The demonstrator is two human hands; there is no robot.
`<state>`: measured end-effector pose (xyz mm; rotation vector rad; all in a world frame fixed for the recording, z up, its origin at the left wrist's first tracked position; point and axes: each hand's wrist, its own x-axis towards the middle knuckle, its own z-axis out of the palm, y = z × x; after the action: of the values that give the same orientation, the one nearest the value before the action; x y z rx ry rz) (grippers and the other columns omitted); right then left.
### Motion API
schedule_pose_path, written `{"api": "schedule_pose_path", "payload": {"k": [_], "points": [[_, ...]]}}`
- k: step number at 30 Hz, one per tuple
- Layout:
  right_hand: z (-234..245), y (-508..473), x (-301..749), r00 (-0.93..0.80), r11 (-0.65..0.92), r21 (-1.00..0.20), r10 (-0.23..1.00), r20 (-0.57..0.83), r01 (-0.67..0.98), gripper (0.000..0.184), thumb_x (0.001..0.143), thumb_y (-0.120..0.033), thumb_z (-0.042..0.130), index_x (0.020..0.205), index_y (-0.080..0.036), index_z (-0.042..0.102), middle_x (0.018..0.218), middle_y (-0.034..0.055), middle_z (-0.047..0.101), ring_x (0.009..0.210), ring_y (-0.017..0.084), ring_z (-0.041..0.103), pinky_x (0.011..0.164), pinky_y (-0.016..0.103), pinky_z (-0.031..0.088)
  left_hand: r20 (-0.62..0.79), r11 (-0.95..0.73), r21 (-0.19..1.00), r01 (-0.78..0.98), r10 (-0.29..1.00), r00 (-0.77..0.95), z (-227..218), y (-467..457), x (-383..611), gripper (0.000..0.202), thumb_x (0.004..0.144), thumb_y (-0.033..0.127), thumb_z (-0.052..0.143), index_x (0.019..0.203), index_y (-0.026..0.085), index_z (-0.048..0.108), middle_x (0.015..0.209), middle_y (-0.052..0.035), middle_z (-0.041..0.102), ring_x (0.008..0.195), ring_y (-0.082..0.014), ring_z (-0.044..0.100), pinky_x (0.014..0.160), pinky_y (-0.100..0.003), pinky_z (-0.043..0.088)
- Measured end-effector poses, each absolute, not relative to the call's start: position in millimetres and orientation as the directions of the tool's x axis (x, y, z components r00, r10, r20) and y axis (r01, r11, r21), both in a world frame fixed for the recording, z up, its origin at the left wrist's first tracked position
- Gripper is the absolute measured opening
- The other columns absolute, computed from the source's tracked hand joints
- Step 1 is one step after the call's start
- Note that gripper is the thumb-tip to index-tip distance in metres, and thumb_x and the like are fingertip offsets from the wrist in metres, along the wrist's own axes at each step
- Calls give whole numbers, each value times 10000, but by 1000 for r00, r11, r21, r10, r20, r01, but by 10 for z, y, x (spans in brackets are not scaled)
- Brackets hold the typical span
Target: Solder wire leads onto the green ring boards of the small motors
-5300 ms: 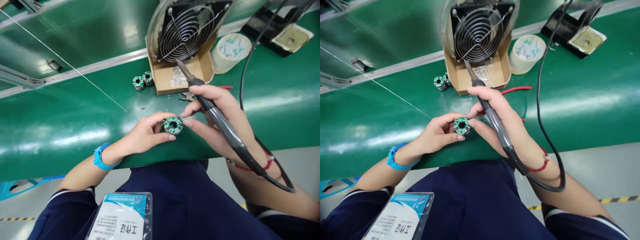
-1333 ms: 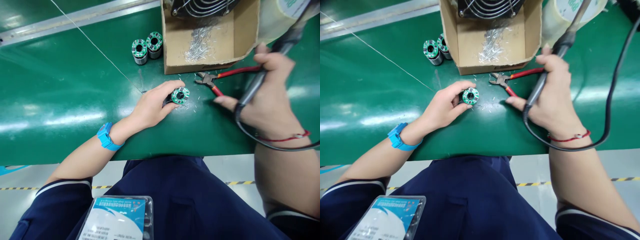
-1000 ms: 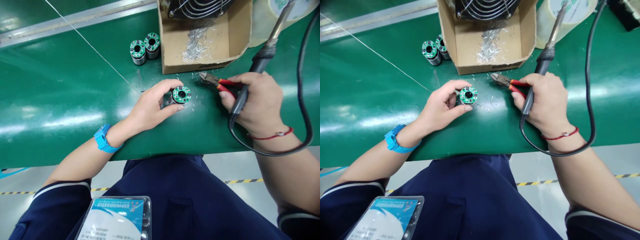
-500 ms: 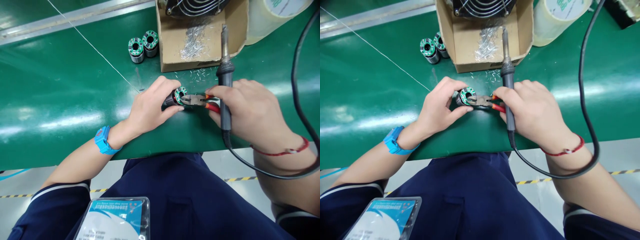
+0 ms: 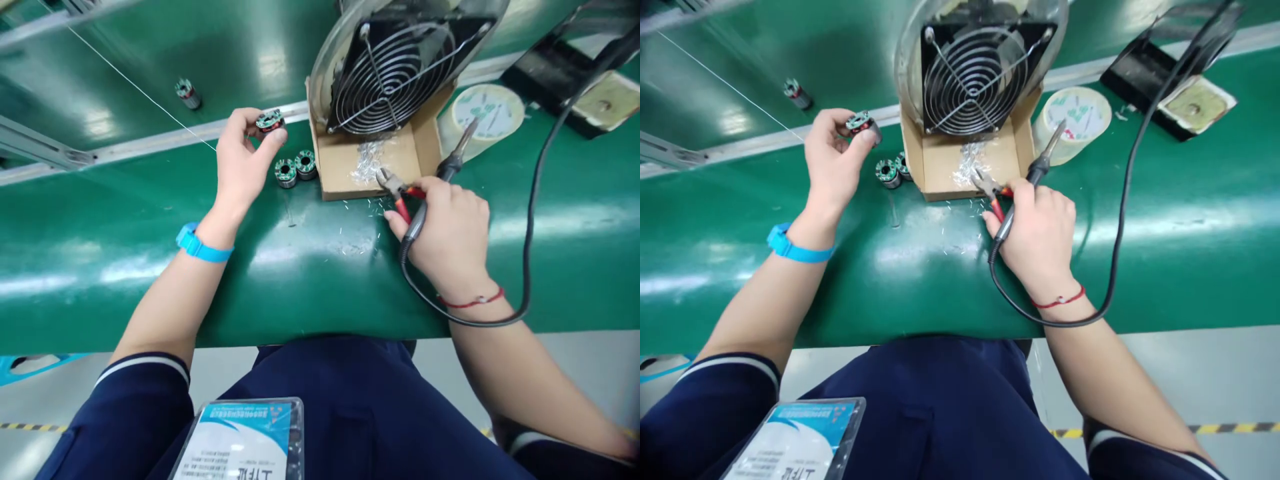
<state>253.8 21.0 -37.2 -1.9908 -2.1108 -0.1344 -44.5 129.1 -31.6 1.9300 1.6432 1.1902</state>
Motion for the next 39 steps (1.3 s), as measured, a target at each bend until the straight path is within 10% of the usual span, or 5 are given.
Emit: {"api": "schedule_pose_path", "payload": {"k": [11, 20, 23, 39], "points": [[-519, 293, 2851, 147, 75, -432, 876, 459, 899, 453, 933, -494, 486, 1284, -260, 652, 1104, 102, 766, 846, 284, 744, 703, 402, 572, 124, 131, 538, 833, 965, -232, -422, 2464, -760, 440, 885, 201, 691, 1302, 75, 634, 1315, -163, 694, 1250, -286, 630, 1105, -376, 459], [-548, 364, 2812, 174, 125, -541, 867, 467, 831, 464, 886, -494, 554, 1292, -290, 644, 892, 63, 738, 817, 282, 743, 765, 443, 622, 172, 433, 422, 796, 824, -540, -139, 2411, -1738, 752, 890, 185, 620, 1555, 24, 308, 1601, -259, 382, 1424, -319, 487, 1188, -443, 378], [-529, 355, 2789, 163, 142, -556, 871, 463, 819, 447, 895, -499, 563, 1280, -289, 648, 896, 58, 727, 824, 268, 734, 733, 419, 618, 132, 399, 412, 819, 864, -487, -83, 2327, -1895, 501, 876, 157, 604, 1357, 34, 532, 1375, -241, 606, 1289, -318, 579, 1133, -474, 411], [-504, 217, 2725, 262, 235, -678, 797, 545, 697, 417, 805, -435, 675, 1183, -262, 708, 991, 88, 745, 823, 236, 726, 816, 449, 611, -106, -164, 535, 829, 960, 258, -192, 452, -885, 346, 898, 303, 685, 1228, 205, 646, 1119, -58, 629, 774, -137, 545, 733, -274, 475]]}}
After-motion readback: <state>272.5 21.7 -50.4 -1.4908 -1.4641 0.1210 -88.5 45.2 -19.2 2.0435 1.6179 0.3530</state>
